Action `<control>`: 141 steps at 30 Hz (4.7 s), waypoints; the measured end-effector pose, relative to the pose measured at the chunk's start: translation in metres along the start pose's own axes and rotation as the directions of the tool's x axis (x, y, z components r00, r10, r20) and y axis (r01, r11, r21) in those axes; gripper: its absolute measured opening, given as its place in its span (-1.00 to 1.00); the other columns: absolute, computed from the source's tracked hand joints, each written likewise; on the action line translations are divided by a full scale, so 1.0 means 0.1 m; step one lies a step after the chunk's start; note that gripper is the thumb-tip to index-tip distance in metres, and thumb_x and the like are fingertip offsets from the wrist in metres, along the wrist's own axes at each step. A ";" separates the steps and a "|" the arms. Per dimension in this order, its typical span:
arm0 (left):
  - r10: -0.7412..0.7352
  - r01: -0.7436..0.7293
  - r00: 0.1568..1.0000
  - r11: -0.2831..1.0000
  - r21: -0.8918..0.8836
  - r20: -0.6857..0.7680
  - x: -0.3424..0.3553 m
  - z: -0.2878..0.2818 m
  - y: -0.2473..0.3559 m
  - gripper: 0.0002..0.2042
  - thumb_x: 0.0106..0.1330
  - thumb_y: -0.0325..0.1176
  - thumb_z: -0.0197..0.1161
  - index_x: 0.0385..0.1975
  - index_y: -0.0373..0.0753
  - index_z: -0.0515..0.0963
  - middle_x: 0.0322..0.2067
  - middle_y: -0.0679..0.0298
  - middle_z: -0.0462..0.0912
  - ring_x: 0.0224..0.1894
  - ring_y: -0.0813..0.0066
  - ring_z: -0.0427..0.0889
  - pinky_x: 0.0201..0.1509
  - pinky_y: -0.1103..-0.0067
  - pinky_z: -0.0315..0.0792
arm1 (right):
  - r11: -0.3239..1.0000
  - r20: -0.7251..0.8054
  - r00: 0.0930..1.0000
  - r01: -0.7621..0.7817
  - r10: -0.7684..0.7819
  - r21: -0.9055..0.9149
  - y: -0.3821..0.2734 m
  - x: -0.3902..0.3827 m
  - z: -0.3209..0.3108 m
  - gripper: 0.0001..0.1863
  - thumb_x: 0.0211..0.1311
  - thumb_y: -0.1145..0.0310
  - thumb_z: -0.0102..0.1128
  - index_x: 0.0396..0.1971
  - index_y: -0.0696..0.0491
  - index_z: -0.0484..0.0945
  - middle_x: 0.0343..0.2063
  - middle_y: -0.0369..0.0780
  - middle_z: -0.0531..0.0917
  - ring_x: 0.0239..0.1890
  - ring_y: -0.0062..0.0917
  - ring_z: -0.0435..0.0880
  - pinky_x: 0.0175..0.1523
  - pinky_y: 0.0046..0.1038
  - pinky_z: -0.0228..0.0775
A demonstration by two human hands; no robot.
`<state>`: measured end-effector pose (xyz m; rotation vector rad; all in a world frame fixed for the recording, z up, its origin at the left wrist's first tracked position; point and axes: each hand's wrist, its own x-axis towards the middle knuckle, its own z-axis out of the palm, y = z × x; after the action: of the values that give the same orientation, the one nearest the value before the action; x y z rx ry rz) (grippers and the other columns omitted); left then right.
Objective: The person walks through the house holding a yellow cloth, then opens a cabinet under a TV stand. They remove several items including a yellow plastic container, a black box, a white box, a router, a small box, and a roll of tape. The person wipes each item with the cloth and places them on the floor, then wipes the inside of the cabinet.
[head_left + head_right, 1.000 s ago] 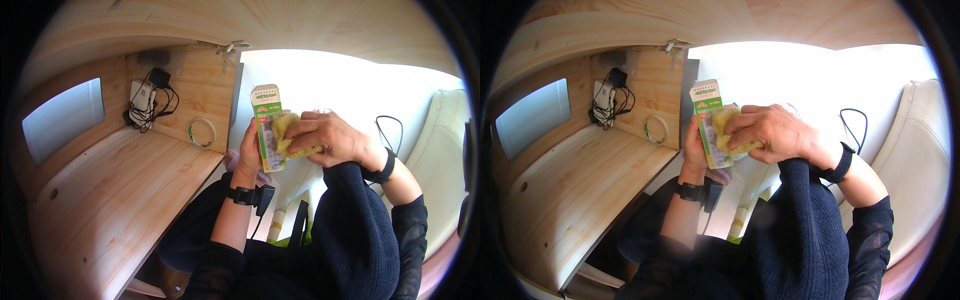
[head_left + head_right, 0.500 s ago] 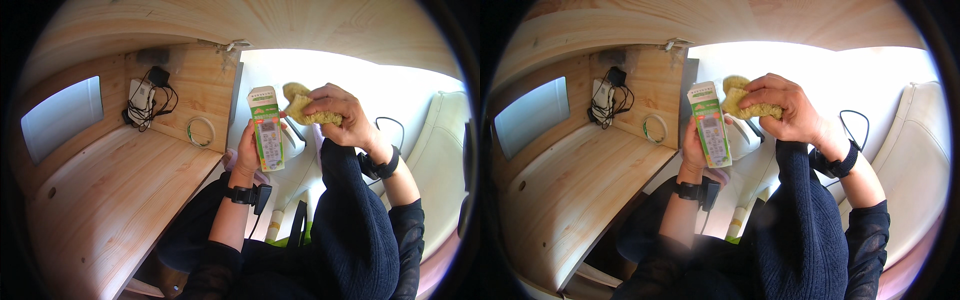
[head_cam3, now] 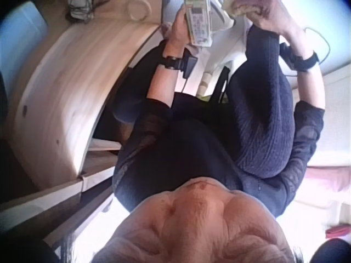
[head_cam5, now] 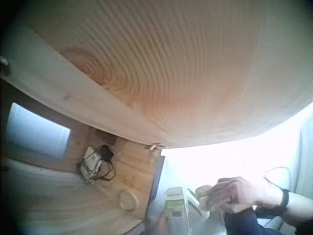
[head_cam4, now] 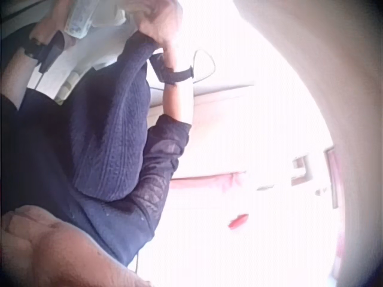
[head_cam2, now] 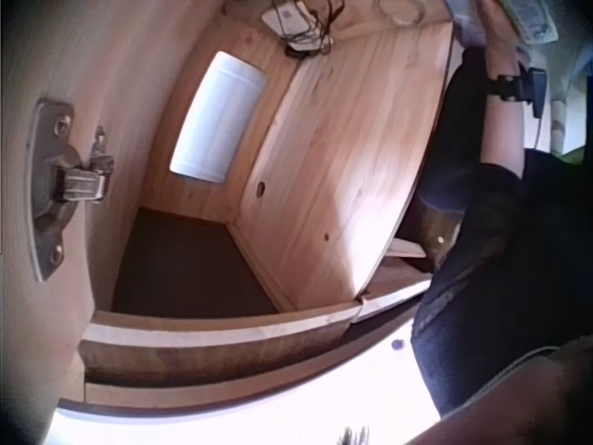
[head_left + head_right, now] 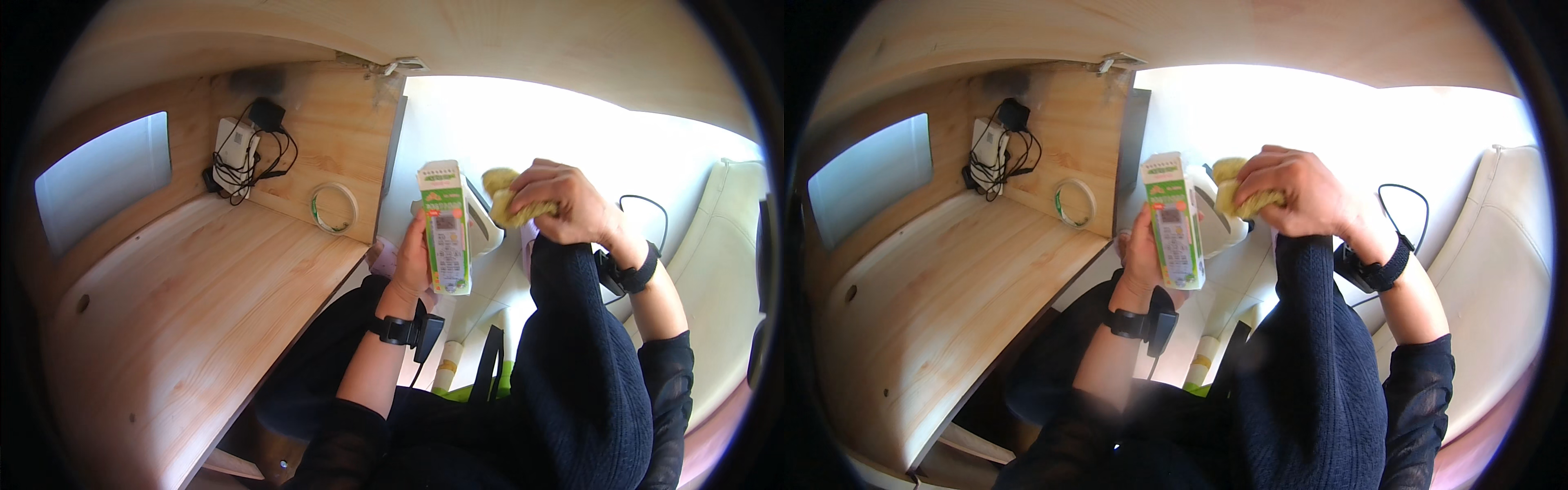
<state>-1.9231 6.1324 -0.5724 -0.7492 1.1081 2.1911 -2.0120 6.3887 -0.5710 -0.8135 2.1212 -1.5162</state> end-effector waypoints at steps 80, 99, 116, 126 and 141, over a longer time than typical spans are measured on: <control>0.842 -0.534 0.446 0.521 0.666 -0.302 -1.39 0.68 0.93 -0.48 0.35 -0.32 0.14 0.24 -0.38 0.20 -0.08 0.29 0.36 -0.03 0.51 0.30 0.20 0.52 0.14 | 0.707 0.437 0.825 0.546 -0.359 -0.450 -0.19 1.98 1.75 -0.56 0.03 0.31 0.08 0.00 -0.07 0.54 0.16 -0.34 0.43 0.26 -0.42 0.27 0.30 -0.27 0.05; 0.835 -0.533 0.423 0.544 0.648 -0.353 -1.19 0.52 0.82 -0.56 0.40 -0.38 0.05 0.23 -0.37 0.21 -0.09 0.29 0.39 -0.05 0.53 0.34 0.17 0.55 0.19 | 0.682 0.619 0.694 0.654 -0.368 -0.328 -0.34 2.10 1.96 -0.63 -0.05 0.29 0.17 -0.13 -0.21 0.61 0.09 -0.45 0.49 0.28 -0.47 0.25 0.35 -0.18 -0.04; 0.825 -0.401 0.496 0.493 0.772 -0.270 -0.92 0.38 0.72 -0.58 0.44 -0.32 0.00 0.20 -0.42 0.21 0.09 0.11 0.38 0.11 0.43 0.38 0.21 0.53 0.22 | 0.714 0.344 0.784 0.616 -0.517 -0.333 -0.12 1.56 1.73 -0.68 -0.03 0.26 0.12 -0.18 -0.15 0.61 -0.08 -0.41 0.58 0.14 -0.52 0.39 0.19 -0.25 0.19; 0.907 -0.115 0.395 0.209 0.971 -0.148 -0.07 -0.09 0.57 -0.63 0.33 -0.61 -0.06 0.14 -0.34 0.35 -0.11 0.13 0.32 -0.08 0.29 0.41 0.02 0.49 0.32 | 0.777 -0.168 0.911 0.211 -0.376 -0.594 0.15 1.55 0.85 -0.71 -0.10 0.41 0.13 -0.29 -0.08 0.67 -0.09 -0.40 0.63 0.02 -0.49 0.48 0.06 -0.37 0.32; 0.928 0.073 0.268 0.247 0.966 -0.258 0.89 0.21 1.57 -0.38 0.10 -0.40 0.27 0.20 -0.32 0.23 0.23 -0.12 0.07 0.24 -0.09 0.15 0.28 0.25 0.18 | 0.970 -0.391 0.913 -0.016 0.113 0.243 0.01 0.78 0.40 -0.66 -0.16 0.67 -0.04 -0.39 0.12 0.67 -0.18 -0.16 0.66 -0.10 -0.35 0.52 0.07 -0.41 0.42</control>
<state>-2.0973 6.0926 -0.5419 -1.0302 3.2118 0.9005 -2.0448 6.3089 -0.5845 -0.3622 2.1524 -1.9896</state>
